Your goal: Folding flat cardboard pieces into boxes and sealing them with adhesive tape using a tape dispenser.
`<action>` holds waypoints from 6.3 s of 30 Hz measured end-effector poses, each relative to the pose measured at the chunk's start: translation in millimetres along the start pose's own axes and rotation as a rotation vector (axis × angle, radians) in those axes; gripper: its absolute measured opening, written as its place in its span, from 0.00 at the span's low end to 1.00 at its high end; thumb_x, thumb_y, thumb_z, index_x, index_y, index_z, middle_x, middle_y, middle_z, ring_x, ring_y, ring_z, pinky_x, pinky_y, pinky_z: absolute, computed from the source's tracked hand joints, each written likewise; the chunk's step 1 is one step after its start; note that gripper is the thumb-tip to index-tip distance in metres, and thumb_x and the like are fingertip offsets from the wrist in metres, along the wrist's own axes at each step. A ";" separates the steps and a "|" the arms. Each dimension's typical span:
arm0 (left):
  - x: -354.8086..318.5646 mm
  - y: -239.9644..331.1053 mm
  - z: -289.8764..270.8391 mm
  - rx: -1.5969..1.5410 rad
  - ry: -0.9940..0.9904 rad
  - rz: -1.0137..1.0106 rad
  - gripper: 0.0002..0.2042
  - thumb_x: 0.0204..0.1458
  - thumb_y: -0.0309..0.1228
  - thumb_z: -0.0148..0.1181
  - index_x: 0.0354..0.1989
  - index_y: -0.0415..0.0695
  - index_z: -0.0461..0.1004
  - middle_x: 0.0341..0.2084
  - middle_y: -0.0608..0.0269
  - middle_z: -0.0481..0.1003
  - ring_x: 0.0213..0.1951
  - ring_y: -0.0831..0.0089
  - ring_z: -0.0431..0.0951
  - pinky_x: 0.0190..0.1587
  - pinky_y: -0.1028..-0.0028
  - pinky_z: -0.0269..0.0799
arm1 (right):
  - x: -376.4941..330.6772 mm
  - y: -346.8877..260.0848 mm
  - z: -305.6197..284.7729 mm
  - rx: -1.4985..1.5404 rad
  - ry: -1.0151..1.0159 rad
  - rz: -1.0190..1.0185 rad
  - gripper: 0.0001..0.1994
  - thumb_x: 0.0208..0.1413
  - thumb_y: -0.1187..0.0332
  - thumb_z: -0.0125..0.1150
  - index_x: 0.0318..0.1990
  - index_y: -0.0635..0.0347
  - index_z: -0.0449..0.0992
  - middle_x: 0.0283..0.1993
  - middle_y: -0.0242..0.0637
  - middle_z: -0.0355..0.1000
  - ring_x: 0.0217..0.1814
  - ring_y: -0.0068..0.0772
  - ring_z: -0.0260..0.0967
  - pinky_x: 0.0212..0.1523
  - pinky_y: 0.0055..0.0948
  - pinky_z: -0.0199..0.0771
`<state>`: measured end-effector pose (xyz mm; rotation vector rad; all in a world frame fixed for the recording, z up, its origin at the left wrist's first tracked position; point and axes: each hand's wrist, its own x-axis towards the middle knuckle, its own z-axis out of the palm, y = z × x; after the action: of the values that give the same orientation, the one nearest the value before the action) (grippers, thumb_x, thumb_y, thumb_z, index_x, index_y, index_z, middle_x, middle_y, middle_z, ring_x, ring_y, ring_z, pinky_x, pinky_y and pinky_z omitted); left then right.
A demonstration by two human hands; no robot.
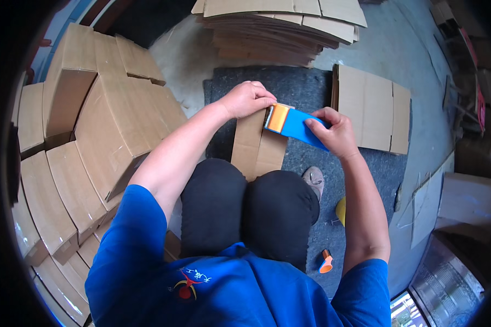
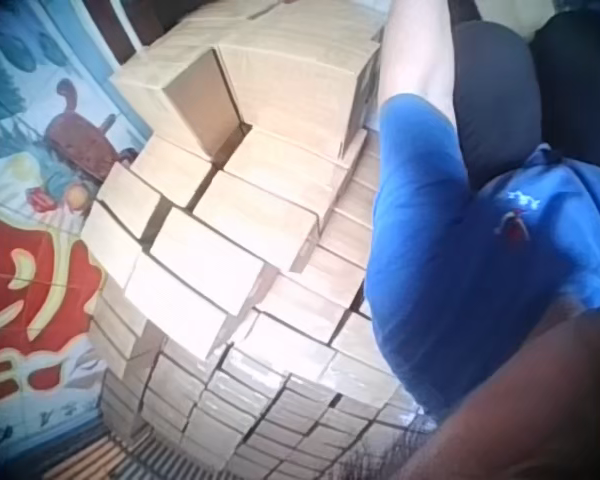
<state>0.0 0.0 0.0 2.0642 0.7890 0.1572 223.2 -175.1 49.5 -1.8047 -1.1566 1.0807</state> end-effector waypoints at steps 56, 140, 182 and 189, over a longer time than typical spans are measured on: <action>-13.2 -76.9 65.5 -0.297 0.302 -0.796 0.30 0.61 0.55 0.47 0.65 0.47 0.64 0.62 0.54 0.65 0.63 0.58 0.64 0.64 0.66 0.58 | -3.2 58.3 89.2 -1.078 -0.133 0.021 0.16 0.55 0.69 0.53 0.52 0.58 0.70 0.32 0.43 0.77 0.31 0.42 0.79 0.28 0.38 0.77; -205.6 78.5 103.1 0.668 -0.110 -0.012 0.56 0.44 0.70 0.55 0.74 0.44 0.43 0.75 0.57 0.39 0.75 0.63 0.33 0.73 0.51 0.24 | -157.0 24.8 -4.5 -0.774 -0.181 -0.009 0.16 0.52 0.51 0.64 0.41 0.51 0.80 0.33 0.43 0.79 0.37 0.47 0.78 0.40 0.43 0.78; -161.2 -24.3 104.6 -0.516 0.721 -0.549 0.22 0.63 0.46 0.52 0.58 0.44 0.74 0.49 0.52 0.69 0.54 0.64 0.71 0.60 0.69 0.64 | -110.9 16.9 20.0 -1.284 -0.389 0.329 0.12 0.54 0.66 0.57 0.44 0.56 0.81 0.48 0.45 0.79 0.52 0.45 0.77 0.50 0.40 0.77; -183.5 42.1 71.8 0.067 0.920 -0.401 0.18 0.64 0.43 0.46 0.54 0.48 0.74 0.49 0.56 0.72 0.53 0.57 0.70 0.59 0.58 0.63 | -147.1 -113.9 -44.8 -1.045 -0.051 0.217 0.21 0.51 0.50 0.68 0.43 0.59 0.81 0.40 0.44 0.80 0.43 0.41 0.79 0.44 0.36 0.79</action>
<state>-96.7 -175.2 23.3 1.7977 1.7503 0.8976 191.2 -280.2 206.2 -2.7371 -1.7755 0.6411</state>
